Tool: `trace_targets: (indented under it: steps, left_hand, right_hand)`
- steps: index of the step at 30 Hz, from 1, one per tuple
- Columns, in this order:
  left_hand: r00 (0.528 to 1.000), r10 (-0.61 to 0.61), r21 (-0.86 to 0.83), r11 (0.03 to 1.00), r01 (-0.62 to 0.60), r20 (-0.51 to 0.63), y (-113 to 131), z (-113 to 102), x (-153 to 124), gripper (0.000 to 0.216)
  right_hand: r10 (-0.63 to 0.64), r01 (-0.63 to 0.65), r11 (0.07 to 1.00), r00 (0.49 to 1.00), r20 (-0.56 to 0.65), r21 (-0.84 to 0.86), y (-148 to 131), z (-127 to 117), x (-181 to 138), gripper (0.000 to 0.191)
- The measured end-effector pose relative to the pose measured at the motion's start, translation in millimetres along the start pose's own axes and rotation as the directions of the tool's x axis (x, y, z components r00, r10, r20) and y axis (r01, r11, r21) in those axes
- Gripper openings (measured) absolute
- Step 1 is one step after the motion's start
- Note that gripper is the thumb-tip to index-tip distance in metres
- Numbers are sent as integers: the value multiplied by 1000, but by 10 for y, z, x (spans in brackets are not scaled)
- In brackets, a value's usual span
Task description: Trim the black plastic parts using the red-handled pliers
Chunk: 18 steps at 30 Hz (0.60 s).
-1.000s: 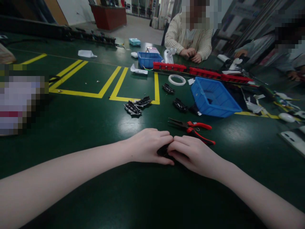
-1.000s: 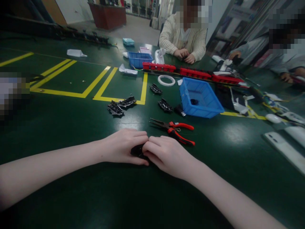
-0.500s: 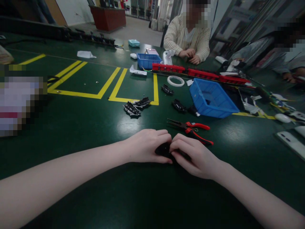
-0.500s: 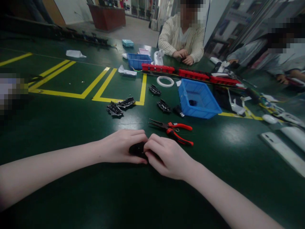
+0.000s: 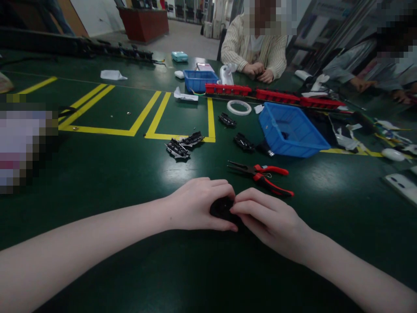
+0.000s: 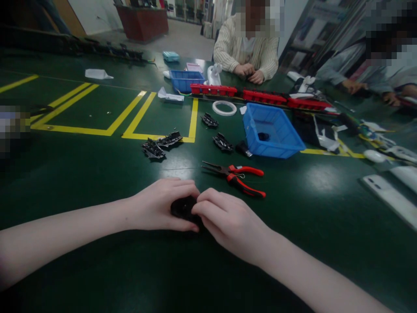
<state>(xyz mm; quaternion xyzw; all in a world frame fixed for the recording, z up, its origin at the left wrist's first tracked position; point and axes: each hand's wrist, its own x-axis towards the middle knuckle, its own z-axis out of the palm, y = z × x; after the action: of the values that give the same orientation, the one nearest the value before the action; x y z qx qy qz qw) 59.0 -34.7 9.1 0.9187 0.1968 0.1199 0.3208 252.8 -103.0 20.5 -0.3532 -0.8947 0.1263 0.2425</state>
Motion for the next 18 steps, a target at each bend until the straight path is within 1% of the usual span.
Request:
trace_targets:
  steps: [4,6,9,13,18]
  left_hand:
    - [1000,12,35,999,-13,15,18,2,-2,35]
    - [1000,1,46,999,-1,17,29,9,-3,34]
    - [1000,-16,30,999,15,10,50,34,-9,34]
    - [1000,-4,-4,1000,4,5,68,67,-25,35]
    - [1000,5,-17,1000,-5,18,63,63,-26,33]
  right_hand:
    - [-2,-1,999,998,69,48,-10,-3,2,19]
    - [4,-11,995,997,76,99,-11,0,-5,21]
    - [77,-81,978,997,27,194,-23,10,-19,18]
    - [212,-190,954,975,-71,234,-61,33,-28,16]
    - [262,-221,934,958,-119,280,-95,63,-28,11]
